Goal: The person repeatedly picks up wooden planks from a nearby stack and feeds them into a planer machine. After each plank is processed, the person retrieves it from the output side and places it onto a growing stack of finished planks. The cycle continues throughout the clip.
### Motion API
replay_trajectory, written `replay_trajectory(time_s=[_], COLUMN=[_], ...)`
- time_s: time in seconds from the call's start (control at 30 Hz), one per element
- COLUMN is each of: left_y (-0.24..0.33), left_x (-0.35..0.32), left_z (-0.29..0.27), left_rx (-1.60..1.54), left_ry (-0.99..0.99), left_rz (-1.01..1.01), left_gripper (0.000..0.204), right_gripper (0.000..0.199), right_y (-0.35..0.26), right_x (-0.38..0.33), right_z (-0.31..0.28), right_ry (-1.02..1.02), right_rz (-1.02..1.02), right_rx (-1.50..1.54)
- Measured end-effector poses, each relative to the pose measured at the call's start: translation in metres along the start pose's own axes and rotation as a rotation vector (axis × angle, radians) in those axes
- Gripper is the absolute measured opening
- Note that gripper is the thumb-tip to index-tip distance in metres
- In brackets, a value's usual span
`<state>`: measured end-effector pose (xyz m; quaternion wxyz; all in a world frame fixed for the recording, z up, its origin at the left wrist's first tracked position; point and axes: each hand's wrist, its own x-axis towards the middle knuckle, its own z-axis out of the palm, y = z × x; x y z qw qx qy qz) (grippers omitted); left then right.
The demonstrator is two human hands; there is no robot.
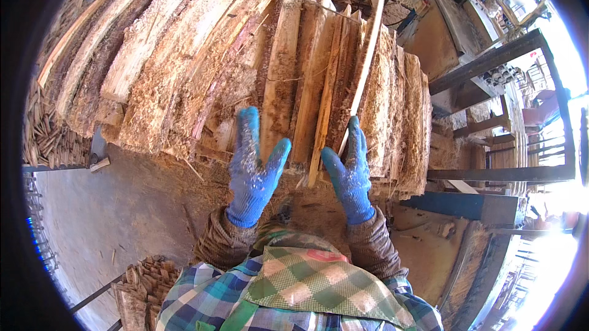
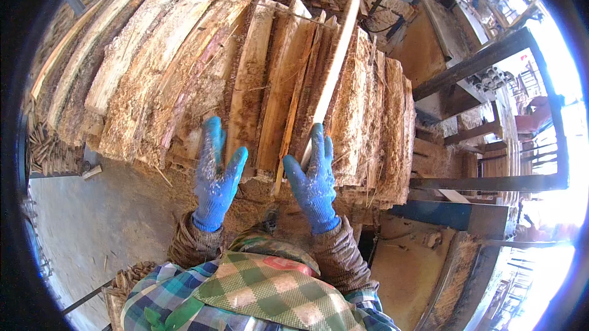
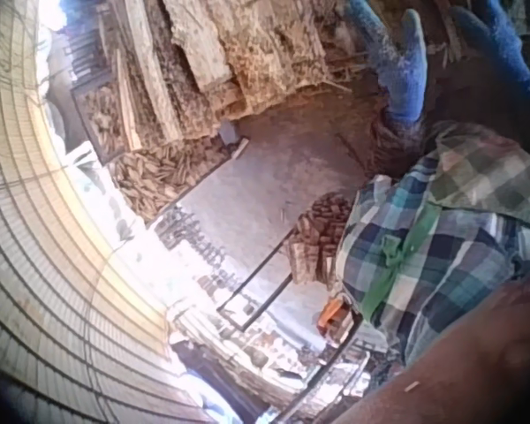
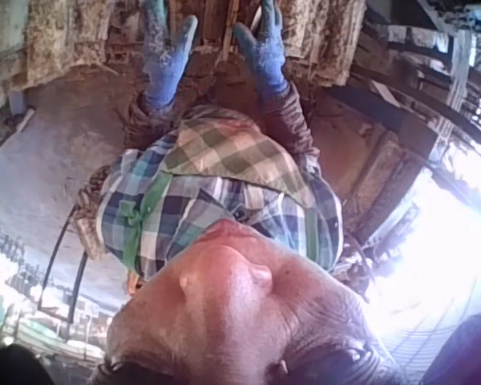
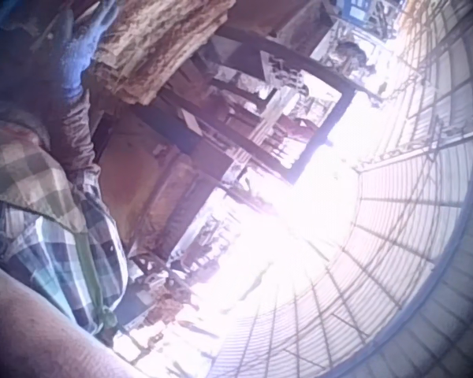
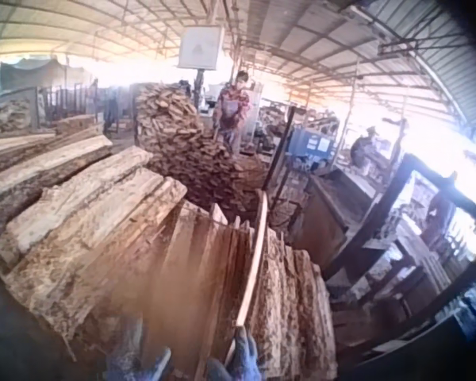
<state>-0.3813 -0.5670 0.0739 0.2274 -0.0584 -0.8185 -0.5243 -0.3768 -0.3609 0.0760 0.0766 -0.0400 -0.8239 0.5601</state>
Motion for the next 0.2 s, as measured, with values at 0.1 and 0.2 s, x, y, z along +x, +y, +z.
replay_trajectory(time_s=[0.1, 0.2], left_y=[-0.007, 0.01], left_x=[0.016, 0.036], left_z=[0.013, 0.013], left_rx=[0.405, -0.333], left_ry=[-0.135, -0.536], left_rz=[0.278, -0.566], left_gripper=[0.075, 0.11], right_gripper=[0.084, 0.083], right_y=[0.004, 0.008], right_x=[0.007, 0.007], right_z=[-0.009, -0.02], right_ry=[-0.1, -0.089], right_rz=[0.078, 0.179], right_rx=[0.365, 0.643])
